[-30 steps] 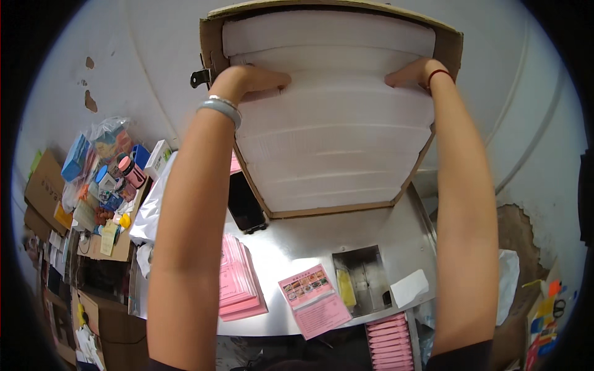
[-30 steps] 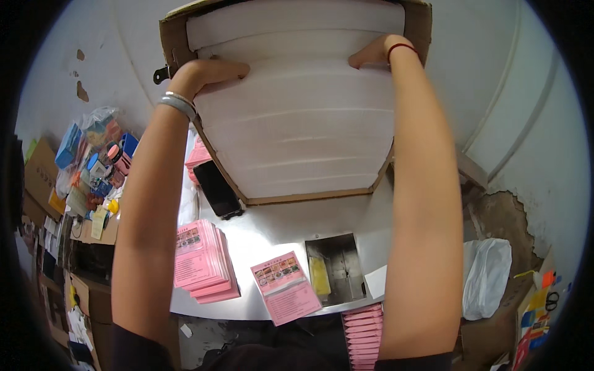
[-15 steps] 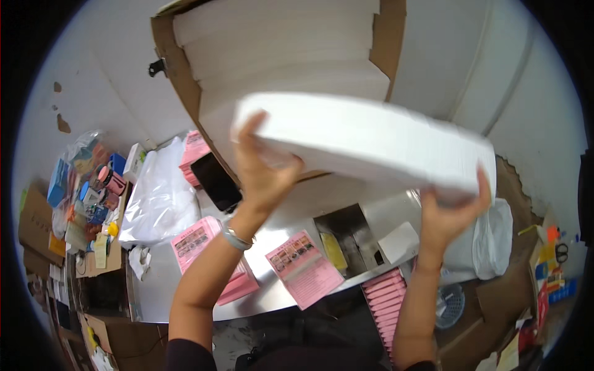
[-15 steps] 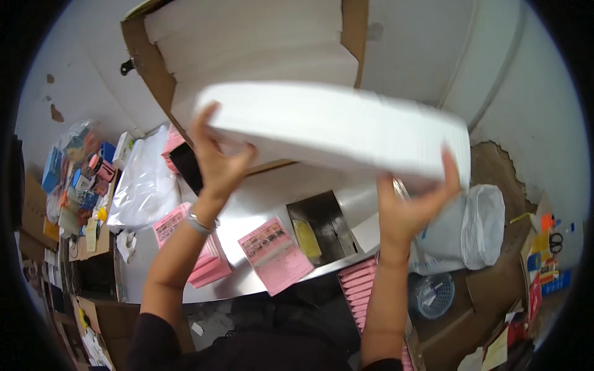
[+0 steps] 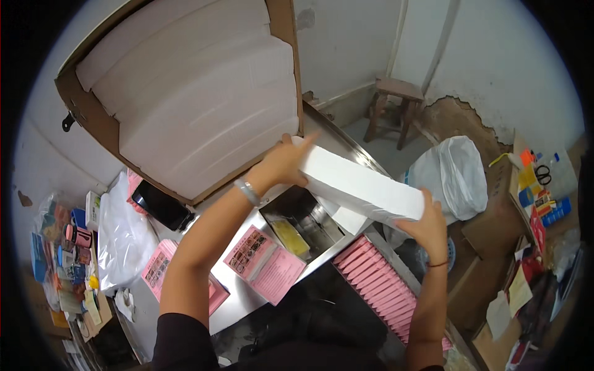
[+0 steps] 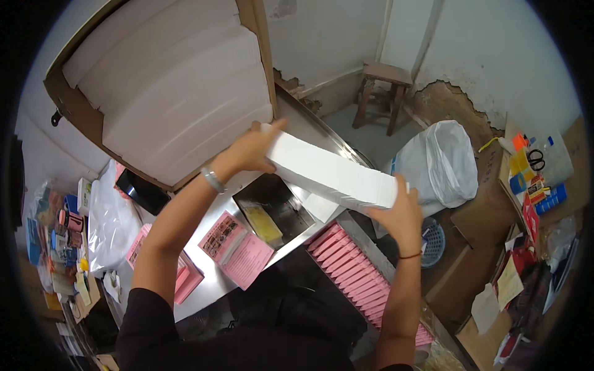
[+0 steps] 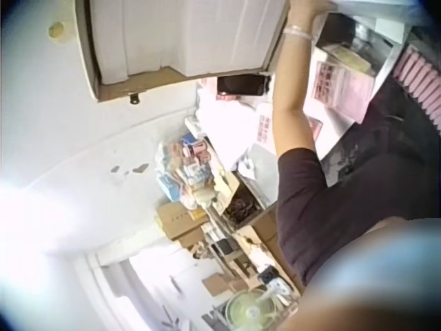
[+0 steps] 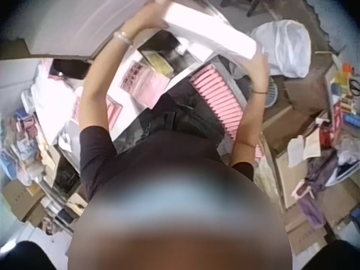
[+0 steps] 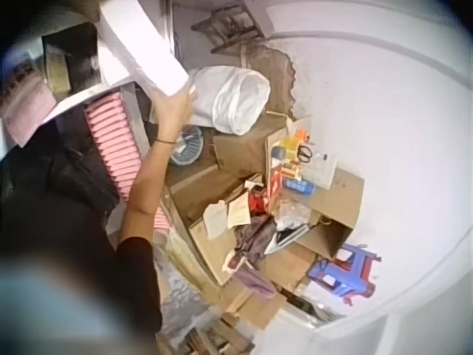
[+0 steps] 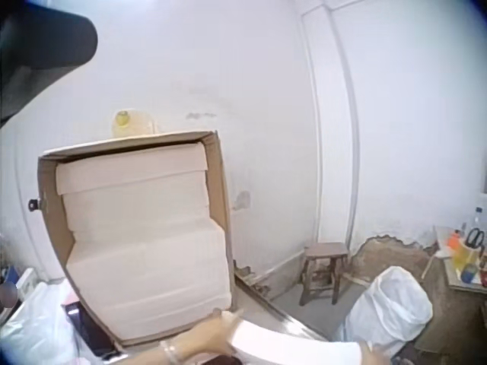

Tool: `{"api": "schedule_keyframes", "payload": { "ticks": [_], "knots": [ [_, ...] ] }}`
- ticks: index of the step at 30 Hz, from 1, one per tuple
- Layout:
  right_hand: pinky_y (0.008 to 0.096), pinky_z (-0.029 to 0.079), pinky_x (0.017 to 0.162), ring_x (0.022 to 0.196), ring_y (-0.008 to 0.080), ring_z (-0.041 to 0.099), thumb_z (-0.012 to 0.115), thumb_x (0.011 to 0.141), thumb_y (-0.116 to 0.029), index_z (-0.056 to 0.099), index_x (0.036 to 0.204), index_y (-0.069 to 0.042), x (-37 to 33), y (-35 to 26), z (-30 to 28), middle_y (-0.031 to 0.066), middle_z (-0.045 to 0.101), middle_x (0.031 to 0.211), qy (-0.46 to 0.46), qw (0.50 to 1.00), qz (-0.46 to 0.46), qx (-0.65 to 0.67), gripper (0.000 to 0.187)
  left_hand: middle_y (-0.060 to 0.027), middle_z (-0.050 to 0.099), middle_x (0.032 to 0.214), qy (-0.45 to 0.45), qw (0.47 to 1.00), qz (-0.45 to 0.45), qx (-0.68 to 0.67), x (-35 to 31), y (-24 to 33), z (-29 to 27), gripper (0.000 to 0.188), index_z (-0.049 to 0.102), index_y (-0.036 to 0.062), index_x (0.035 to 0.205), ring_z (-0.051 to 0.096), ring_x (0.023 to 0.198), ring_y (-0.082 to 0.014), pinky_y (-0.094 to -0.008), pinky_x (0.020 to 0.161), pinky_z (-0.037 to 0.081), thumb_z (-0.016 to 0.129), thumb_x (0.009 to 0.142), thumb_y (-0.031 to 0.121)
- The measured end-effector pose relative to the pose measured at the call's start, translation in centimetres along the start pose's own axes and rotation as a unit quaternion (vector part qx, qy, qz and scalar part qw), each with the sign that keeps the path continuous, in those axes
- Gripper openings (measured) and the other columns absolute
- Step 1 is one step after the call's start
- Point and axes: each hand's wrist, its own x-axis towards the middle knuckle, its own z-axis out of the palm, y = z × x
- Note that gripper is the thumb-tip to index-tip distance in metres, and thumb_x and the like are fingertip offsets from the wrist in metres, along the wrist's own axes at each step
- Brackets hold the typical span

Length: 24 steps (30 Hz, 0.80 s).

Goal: Sorting and pairing pink instructional pamphlets with white pads for packaging.

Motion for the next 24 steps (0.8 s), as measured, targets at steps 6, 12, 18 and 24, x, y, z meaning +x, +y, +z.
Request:
{"api": "schedule_keyframes", "payload": {
  "ticks": [6,12,18,24],
  "knots": [
    [0.0473,0.044,0.099,0.122,0.0427,0.048,0.086,0.059,-0.012,0.043,0.134,-0.011,-4.4,-4.3,1.7,0.0226,0.043,0.135,0.122,0.981,0.139,0.067,0.086,-0.0313,0.036,0.132,0.173,0.984,0.012,-0.050,-3.7,0.2,2.9,0.083,0.045,0.0211,0.136,0.043,0.120,-0.0530,-0.0501,0.101,0.045,0.082,0.063,0.012],
    [0.0375,0.035,0.107,0.126,0.0265,0.041,0.076,0.074,0.001,0.038,0.136,-0.006,-6.6,2.4,7.5,0.0141,0.038,0.138,0.091,0.912,0.060,0.395,0.073,-0.0311,0.019,0.147,0.174,0.967,0.128,-0.133,-3.8,-3.5,6.4,0.087,0.040,0.0142,0.140,0.028,0.135,-0.0533,-0.0478,0.109,0.039,0.080,0.062,0.012],
    [0.0355,0.034,0.106,0.123,0.0240,0.042,0.063,0.083,0.001,0.041,0.137,-0.003,-6.5,1.8,8.9,0.0131,0.043,0.131,0.177,0.880,0.045,0.438,0.058,-0.0268,0.032,0.140,0.273,0.952,0.036,-0.133,-2.4,-3.5,8.5,0.085,0.043,0.0073,0.134,0.043,0.127,-0.0438,-0.0453,0.101,0.044,0.081,0.059,0.016],
    [0.0357,0.035,0.105,0.122,0.0241,0.042,0.062,0.083,0.002,0.046,0.133,-0.002,-6.4,0.6,8.5,0.0099,0.041,0.130,0.194,0.878,0.046,0.435,0.053,-0.0239,0.047,0.131,0.130,0.628,-0.255,-0.724,-0.3,-1.7,1.5,0.069,0.042,-0.0043,0.134,0.050,0.119,-0.0352,-0.0453,0.093,0.048,0.071,0.083,0.033]
  ]
}}
